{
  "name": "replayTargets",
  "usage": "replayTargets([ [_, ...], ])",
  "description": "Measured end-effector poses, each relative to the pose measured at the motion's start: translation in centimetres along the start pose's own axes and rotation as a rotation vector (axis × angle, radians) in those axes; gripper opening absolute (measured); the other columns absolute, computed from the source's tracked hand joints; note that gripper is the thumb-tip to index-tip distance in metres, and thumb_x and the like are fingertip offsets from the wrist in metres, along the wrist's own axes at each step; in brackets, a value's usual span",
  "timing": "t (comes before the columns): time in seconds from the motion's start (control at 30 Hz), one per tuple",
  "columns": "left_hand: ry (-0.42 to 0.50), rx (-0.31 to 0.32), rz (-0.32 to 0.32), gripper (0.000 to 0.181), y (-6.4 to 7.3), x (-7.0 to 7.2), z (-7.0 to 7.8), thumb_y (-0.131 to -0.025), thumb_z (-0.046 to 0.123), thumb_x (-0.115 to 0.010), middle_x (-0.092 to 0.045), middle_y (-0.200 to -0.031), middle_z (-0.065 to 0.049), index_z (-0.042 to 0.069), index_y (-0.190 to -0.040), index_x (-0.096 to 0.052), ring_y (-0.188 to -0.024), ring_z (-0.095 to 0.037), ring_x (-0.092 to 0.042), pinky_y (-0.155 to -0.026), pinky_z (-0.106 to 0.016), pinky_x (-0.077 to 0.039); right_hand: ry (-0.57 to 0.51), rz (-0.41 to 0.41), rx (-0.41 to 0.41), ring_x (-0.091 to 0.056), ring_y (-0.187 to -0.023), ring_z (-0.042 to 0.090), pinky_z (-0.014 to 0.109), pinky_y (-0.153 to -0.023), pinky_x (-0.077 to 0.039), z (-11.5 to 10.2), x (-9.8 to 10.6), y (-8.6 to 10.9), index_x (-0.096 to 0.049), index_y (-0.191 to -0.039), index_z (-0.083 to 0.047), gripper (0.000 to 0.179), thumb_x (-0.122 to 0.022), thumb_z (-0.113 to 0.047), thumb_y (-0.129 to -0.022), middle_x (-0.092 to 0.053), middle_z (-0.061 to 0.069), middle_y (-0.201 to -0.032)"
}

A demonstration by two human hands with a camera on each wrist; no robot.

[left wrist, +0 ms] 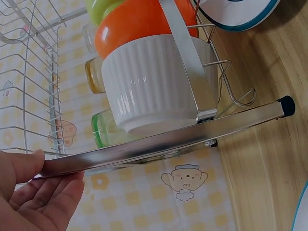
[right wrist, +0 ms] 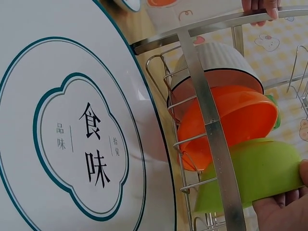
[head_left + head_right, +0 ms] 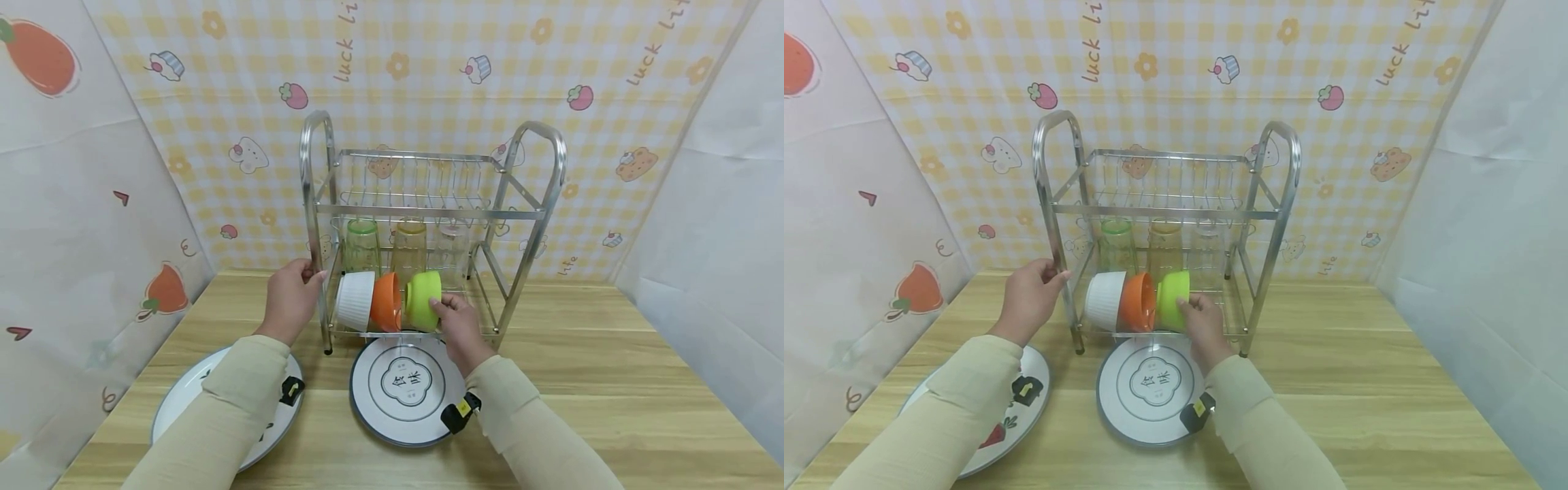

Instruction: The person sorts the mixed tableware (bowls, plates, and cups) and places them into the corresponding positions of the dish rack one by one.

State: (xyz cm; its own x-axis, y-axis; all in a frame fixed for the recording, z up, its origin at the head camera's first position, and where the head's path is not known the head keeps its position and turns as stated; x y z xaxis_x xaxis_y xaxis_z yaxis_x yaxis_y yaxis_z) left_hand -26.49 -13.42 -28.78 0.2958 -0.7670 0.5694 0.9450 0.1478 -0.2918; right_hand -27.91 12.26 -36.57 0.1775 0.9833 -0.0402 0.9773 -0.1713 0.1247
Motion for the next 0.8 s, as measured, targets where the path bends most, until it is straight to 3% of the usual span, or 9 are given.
replayTargets([
  [0.43,-0.013,0.000,-0.004,0.024,0.04,-0.04,-0.03,-0.098,0.015,-0.058,-0.066,-0.096,-0.022,-0.006,-0.107,-0.063,-0.082,-0.029,-0.060,-0.069,-0.039,-0.049,0.033,-0.027,0.011,-0.058,-0.101,0.025,0.035,-0.089,-0.047,0.16,0.24,0.13,-0.058,-0.114,0.005,0.025,-0.056,-0.015,-0.099,-0.059,0.018,-0.114],
  [0.8,-0.017,0.002,-0.022,0.021,-0.03,0.00,-0.04,-0.098,0.015,-0.058,-0.067,-0.097,-0.022,-0.005,-0.103,-0.064,-0.082,-0.030,-0.060,-0.069,-0.039,-0.049,0.033,-0.036,-0.028,-0.055,-0.111,0.030,0.042,-0.101,-0.043,0.45,0.17,-0.59,-0.055,-0.120,0.006,0.027,-0.051,-0.012,-0.100,-0.055,0.021,-0.123],
])
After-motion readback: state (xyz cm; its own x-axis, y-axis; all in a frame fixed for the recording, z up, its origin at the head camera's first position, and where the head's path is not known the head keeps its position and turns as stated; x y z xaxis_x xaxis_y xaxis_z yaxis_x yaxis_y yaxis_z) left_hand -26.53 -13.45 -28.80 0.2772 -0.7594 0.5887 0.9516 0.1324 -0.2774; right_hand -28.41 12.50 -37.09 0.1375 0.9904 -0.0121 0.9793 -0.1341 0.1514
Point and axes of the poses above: each hand's wrist, its own y-axis away from the middle knuckle, its own x-axis out of the back of the hand, z = x × y, the point moved 3 cm from there along -y, towards the middle knuckle
